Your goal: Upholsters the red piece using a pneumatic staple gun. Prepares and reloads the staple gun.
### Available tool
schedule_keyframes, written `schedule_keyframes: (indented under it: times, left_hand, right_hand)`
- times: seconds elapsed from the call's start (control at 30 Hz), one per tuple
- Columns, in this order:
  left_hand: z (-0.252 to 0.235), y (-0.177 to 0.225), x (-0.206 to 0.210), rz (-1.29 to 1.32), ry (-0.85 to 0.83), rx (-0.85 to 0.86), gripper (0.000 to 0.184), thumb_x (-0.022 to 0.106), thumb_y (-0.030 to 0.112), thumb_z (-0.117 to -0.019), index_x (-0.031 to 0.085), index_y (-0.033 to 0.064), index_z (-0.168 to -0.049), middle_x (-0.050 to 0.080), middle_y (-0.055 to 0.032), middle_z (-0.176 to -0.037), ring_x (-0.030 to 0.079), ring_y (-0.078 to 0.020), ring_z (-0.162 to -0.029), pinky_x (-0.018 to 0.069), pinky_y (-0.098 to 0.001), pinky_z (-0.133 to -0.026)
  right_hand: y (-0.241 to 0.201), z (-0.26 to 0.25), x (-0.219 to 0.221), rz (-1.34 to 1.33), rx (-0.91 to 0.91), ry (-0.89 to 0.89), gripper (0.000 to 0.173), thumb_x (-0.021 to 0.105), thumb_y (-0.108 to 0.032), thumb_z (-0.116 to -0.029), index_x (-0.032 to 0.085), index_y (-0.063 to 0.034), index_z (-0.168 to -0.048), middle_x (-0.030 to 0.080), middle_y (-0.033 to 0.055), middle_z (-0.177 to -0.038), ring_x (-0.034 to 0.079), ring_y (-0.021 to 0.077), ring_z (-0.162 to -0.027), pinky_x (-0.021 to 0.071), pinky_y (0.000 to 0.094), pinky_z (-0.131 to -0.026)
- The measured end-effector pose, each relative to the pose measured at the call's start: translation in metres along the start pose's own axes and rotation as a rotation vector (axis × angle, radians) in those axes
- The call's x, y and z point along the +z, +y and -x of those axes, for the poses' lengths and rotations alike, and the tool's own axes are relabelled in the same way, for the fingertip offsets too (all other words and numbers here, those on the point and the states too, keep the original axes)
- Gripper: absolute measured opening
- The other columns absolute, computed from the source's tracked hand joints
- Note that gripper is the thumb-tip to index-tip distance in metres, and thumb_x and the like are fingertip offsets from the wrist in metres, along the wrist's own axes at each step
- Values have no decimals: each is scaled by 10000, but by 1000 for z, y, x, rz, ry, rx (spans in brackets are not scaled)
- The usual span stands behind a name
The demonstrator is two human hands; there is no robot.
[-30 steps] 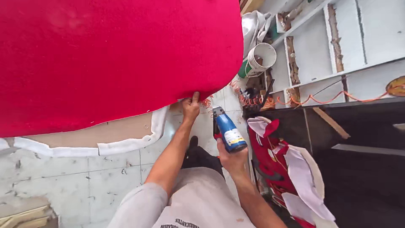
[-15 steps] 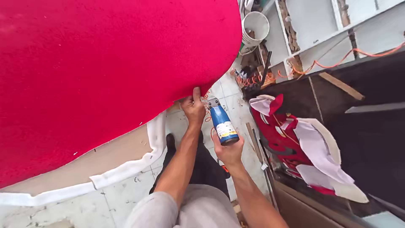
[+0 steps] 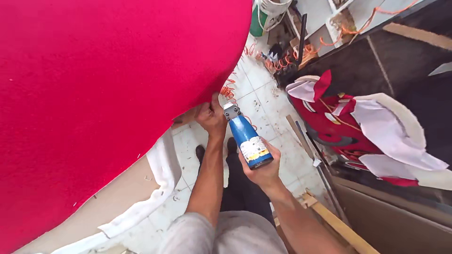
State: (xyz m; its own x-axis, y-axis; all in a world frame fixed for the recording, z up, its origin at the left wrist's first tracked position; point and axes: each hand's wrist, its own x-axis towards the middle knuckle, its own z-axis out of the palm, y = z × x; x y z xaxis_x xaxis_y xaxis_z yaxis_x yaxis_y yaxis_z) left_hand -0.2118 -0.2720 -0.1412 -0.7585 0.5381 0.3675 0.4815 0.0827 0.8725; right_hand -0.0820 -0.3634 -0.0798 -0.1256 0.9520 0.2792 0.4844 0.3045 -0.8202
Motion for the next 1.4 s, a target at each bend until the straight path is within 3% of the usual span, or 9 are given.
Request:
schedule_keyframes:
  times: [0.23,0.3,0.43,0.63,0.83,0.97,1.07,1.13,1.4]
  left_hand:
    - [7,13,6,303,-22,-127,216,583,121,-1030,676,48,-849,600,101,-671,578,44,-590,526,-167,-584]
    - [12,6,9,401,-103,-122,163,534,96,-1042,637,50,-924,635,84,-695,642,-11,-620,584,-218,-619]
    - [20,-16,22,410,-80,-57,49,652,61,-973,666,14,-972,745,-35,-830,752,-165,-777,652,-362,-752]
    - [8,-35,25,305,10,66,131,542,30,-1032,654,-20,-986,734,-65,-823,752,-205,-790,648,-408,-777]
    - [5,-33,33,364,36,-66,181,480,44,-1063,618,22,-947,721,-45,-776,757,-207,-760,653,-407,-787]
    - [1,-36,29,402,-43,-95,198,474,55,-1069,630,52,-948,747,-35,-807,764,-196,-782,651,-385,-791]
    - [-8,-46,29,450,-71,-34,233,453,6,-1058,639,58,-928,748,-36,-792,762,-193,-772,650,-392,-784]
    - [-14,-53,31,489,-81,47,229,484,-26,-1025,661,63,-911,746,-34,-781,754,-181,-758,645,-383,-763]
    - [-32,-89,27,426,-78,240,66,625,-22,-958,659,2,-906,740,-61,-816,753,-175,-825,638,-367,-784]
  right_hand:
    - [20,-4,-18,-55,-12,-18,429,739,-291,-832,720,21,-1125,756,108,-940,718,76,-891,582,214,-814]
    - [26,1,-31,-87,11,-7,433,726,-304,-840,714,11,-1136,757,98,-960,712,58,-912,575,205,-829]
    - [44,15,-51,-172,62,9,433,720,-311,-866,695,2,-1163,759,68,-1004,700,13,-963,572,187,-873]
    - [69,25,-68,-203,106,1,412,715,-311,-885,688,-16,-1172,756,42,-999,691,-9,-969,565,168,-876]
    - [70,22,-63,-352,154,-58,391,724,-278,-892,688,-4,-1168,752,13,-1022,684,-32,-996,573,163,-898]
    - [67,-1,-62,-796,527,-250,266,729,-177,-893,657,-48,-1115,748,-23,-954,721,48,-815,636,258,-752]
    - [80,-26,-49,-1376,930,-436,226,571,-135,-940,643,-35,-1130,640,-3,-670,665,135,-570,629,339,-601]
    - [89,-34,-35,-1668,1113,-498,274,491,-202,-971,628,-43,-1147,613,-2,-658,661,125,-553,637,319,-582]
    - [82,-32,31,-2265,1233,-417,319,446,-231,-986,626,-16,-1139,613,24,-685,655,142,-553,616,311,-558]
